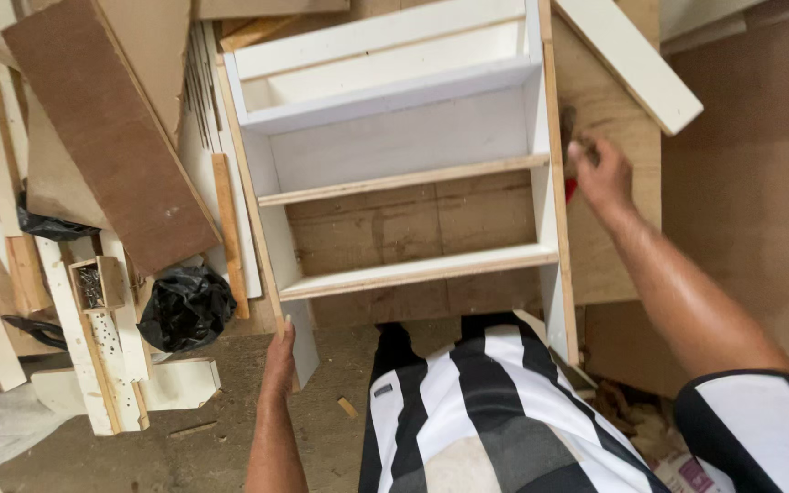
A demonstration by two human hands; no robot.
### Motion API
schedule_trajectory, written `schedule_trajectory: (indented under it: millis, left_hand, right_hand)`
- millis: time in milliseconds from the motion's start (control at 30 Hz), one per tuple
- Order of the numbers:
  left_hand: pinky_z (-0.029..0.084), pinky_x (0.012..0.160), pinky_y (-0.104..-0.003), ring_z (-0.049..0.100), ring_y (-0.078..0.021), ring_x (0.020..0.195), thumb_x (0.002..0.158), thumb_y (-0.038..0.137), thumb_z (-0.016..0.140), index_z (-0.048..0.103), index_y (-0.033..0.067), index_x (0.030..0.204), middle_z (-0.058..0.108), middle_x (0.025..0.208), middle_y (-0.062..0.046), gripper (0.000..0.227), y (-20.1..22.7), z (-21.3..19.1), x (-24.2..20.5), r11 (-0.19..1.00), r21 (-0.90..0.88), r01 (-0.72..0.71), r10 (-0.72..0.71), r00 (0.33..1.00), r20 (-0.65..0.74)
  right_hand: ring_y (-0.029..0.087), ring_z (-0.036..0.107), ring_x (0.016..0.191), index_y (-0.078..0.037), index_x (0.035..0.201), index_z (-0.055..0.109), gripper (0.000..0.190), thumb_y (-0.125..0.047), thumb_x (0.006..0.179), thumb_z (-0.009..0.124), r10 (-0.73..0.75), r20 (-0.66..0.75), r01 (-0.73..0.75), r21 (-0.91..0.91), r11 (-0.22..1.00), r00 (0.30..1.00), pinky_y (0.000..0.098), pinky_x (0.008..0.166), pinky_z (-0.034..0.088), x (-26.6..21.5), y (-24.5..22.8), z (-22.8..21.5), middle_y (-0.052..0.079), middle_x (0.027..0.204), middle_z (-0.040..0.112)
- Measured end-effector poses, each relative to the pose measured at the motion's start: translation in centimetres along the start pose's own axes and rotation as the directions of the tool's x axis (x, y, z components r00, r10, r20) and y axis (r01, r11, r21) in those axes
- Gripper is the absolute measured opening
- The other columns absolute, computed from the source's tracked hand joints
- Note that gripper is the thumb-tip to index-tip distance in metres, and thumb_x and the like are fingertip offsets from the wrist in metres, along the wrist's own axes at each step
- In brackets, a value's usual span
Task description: The person assembles a wooden shelf by hammering nails into boards, fitting various plywood pieces together, and handling wooden components on a workbench.
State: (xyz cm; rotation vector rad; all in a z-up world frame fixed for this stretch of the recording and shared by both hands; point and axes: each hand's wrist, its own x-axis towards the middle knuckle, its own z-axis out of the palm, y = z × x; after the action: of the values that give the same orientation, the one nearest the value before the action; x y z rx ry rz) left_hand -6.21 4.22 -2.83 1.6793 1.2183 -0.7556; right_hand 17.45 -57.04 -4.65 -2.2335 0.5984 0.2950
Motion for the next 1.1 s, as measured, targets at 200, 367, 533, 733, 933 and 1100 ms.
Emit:
schedule_trajectory:
  millis: [200, 367, 533, 733, 933, 1100]
  left_hand:
    - [0.011, 0.127, -0.051, 0.009, -0.0325, 0.161, 0.092, 0.074, 0.054, 0.015, 0.0061, 0.164, 0.011, 0.174, -0.019, 0.107, -7.7, -0.7, 2.6, 0.949, -0.305, -0.082, 0.187, 0.923, 0.335]
    - [0.016, 0.122, -0.049, 0.018, -0.0289, 0.154, 0.083, 0.070, 0.055, 0.021, 0.0110, 0.163, 0.022, 0.168, -0.013, 0.106, -8.9, -1.4, 3.9, 0.972, -0.207, -0.114, 0.189, 0.902, 0.389]
    - [0.035, 0.115, -0.046, 0.042, -0.0343, 0.144, 0.087, 0.072, 0.055, 0.040, -0.0030, 0.155, 0.046, 0.156, -0.022, 0.102, -9.3, -1.9, 3.9, 0.960, -0.220, -0.175, 0.255, 0.872, 0.417]
    - [0.050, 0.101, -0.046, 0.061, -0.0409, 0.125, 0.091, 0.077, 0.055, 0.057, -0.0107, 0.138, 0.061, 0.135, -0.029, 0.099, -8.6, -2.4, 2.4, 0.971, -0.008, -0.240, 0.230, 0.921, 0.313]
    - [0.051, 0.084, -0.042, 0.066, -0.0336, 0.107, 0.094, 0.074, 0.055, 0.067, -0.0074, 0.133, 0.070, 0.116, -0.021, 0.091, -6.1, -2.7, 0.2, 0.944, 0.037, -0.329, 0.308, 0.914, 0.265]
    - [0.056, 0.085, -0.045, 0.072, -0.0325, 0.099, 0.092, 0.059, 0.063, 0.065, -0.0024, 0.128, 0.074, 0.106, -0.022, 0.071, -2.3, -1.1, -0.6, 0.851, 0.111, -0.514, 0.505, 0.858, 0.097]
  right_hand:
    - [0.028, 0.059, 0.127, -0.004, 0.145, 0.053, 0.054, -0.034, 0.101, 0.064, 0.082, 0.129, -0.122, 0.343, 0.931, 0.988, 0.0394, 0.105, 0.045, -19.0, 6.2, 3.1, 0.017, 0.137, 0.064]
    - [0.037, 0.069, 0.110, -0.001, 0.129, 0.063, 0.049, -0.024, 0.088, 0.077, 0.116, -0.045, -0.122, -0.162, 0.979, 0.992, 0.0461, 0.094, 0.054, -25.9, 7.1, 3.5, 0.023, 0.116, 0.072]
    - [0.038, 0.073, 0.098, -0.002, 0.110, 0.069, 0.035, -0.022, 0.083, 0.081, 0.178, -0.218, -0.222, -0.196, 0.955, 0.959, 0.0479, 0.087, 0.055, -30.8, 7.2, 4.4, 0.021, 0.103, 0.075]
    - [0.041, 0.072, 0.097, 0.000, 0.104, 0.068, 0.035, -0.027, 0.087, 0.082, 0.105, -0.272, -0.170, -0.228, 0.959, 0.957, 0.0495, 0.085, 0.056, -33.0, 7.6, 4.6, 0.024, 0.100, 0.074]
    - [0.040, 0.072, 0.099, -0.001, 0.109, 0.072, 0.046, -0.036, 0.082, 0.085, 0.099, -0.146, -0.144, -0.339, 0.930, 0.984, 0.0491, 0.088, 0.056, -31.1, 8.7, 3.6, 0.025, 0.104, 0.074]
    - [0.038, 0.073, 0.102, 0.000, 0.121, 0.069, 0.058, -0.040, 0.082, 0.086, 0.103, -0.086, -0.127, -0.331, 0.935, 0.991, 0.0478, 0.093, 0.056, -28.5, 8.0, 3.0, 0.025, 0.110, 0.074]
